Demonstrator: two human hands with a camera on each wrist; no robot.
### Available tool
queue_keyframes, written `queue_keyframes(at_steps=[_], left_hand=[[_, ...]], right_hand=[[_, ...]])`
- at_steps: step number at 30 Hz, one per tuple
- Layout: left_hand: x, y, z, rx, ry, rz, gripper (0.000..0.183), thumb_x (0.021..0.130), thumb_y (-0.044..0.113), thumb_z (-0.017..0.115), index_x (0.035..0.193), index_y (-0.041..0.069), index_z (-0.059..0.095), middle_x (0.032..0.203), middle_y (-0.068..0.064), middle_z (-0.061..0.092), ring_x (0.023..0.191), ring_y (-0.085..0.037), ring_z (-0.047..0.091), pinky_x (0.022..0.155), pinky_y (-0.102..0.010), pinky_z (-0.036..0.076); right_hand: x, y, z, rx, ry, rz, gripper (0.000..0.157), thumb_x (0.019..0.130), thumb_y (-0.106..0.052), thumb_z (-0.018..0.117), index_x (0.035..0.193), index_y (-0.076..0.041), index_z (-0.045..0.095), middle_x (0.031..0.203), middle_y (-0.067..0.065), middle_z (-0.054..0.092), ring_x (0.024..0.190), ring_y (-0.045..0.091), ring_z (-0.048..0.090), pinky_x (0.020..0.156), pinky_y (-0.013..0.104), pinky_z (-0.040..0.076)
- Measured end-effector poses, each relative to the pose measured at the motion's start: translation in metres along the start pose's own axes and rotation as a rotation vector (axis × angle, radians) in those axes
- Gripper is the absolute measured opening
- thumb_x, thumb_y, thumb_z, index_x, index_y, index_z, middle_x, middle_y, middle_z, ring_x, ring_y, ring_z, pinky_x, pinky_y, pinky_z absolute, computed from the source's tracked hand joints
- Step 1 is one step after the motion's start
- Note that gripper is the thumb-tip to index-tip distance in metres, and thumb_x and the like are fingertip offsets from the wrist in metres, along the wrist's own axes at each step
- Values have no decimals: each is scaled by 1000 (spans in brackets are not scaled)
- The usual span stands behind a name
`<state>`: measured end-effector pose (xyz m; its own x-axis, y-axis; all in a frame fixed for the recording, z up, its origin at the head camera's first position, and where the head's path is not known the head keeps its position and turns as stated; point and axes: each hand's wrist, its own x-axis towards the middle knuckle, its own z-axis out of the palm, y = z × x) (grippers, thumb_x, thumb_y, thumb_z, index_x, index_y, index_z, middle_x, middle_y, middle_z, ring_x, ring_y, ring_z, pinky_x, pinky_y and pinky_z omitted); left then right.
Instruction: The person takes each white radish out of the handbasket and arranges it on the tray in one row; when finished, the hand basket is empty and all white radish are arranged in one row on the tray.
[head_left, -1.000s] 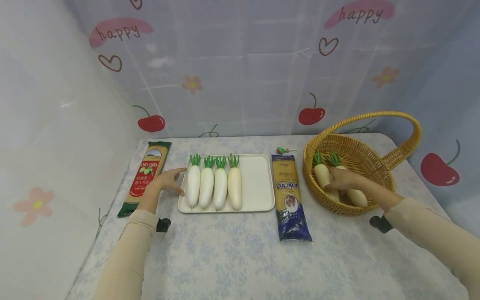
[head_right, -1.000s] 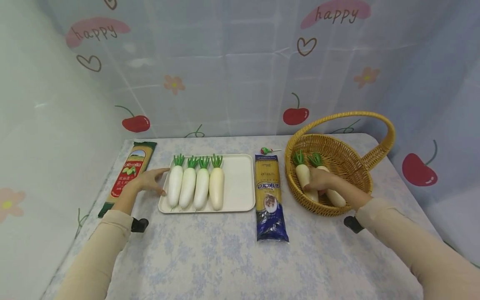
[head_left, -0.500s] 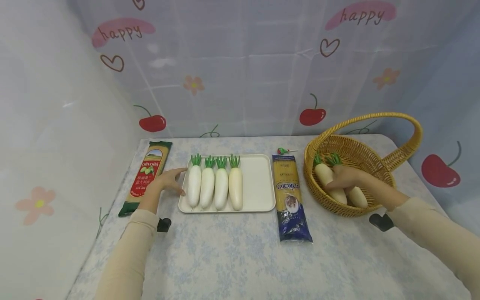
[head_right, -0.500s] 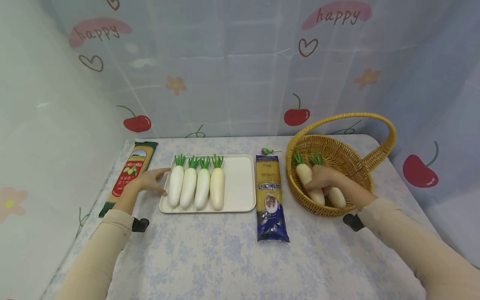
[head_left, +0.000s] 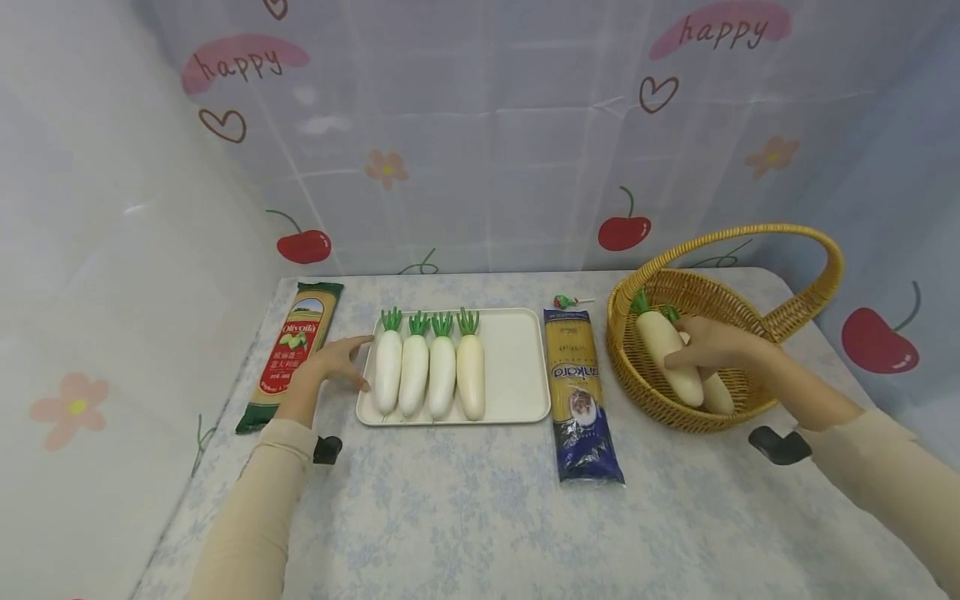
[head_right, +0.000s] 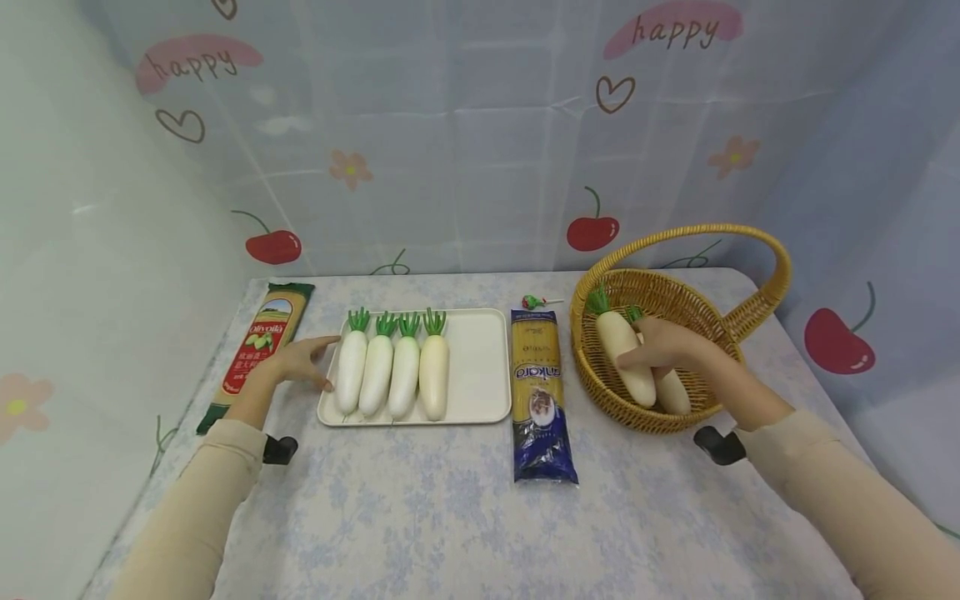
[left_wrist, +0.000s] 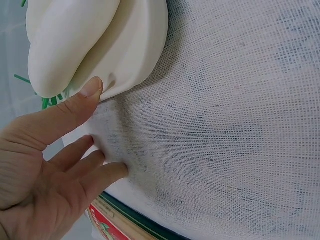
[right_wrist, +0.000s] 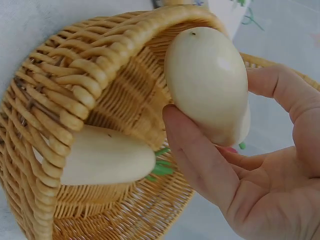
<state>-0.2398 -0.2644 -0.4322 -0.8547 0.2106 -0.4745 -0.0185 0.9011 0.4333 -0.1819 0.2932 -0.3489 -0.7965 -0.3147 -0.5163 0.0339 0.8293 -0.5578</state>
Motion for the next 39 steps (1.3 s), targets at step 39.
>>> queue_keyframes(at_steps=[39], left_hand=[[-5, 3, -1, 27, 13, 20, 96, 70, 20, 82, 147, 3, 27, 143, -33, 32, 132, -47, 30, 103, -59, 34]], right_hand=[[-72, -3, 28, 117, 168, -230, 71, 87, -15, 66, 137, 16, 25, 119, 32, 53, 108, 44, 55, 70, 36, 56]])
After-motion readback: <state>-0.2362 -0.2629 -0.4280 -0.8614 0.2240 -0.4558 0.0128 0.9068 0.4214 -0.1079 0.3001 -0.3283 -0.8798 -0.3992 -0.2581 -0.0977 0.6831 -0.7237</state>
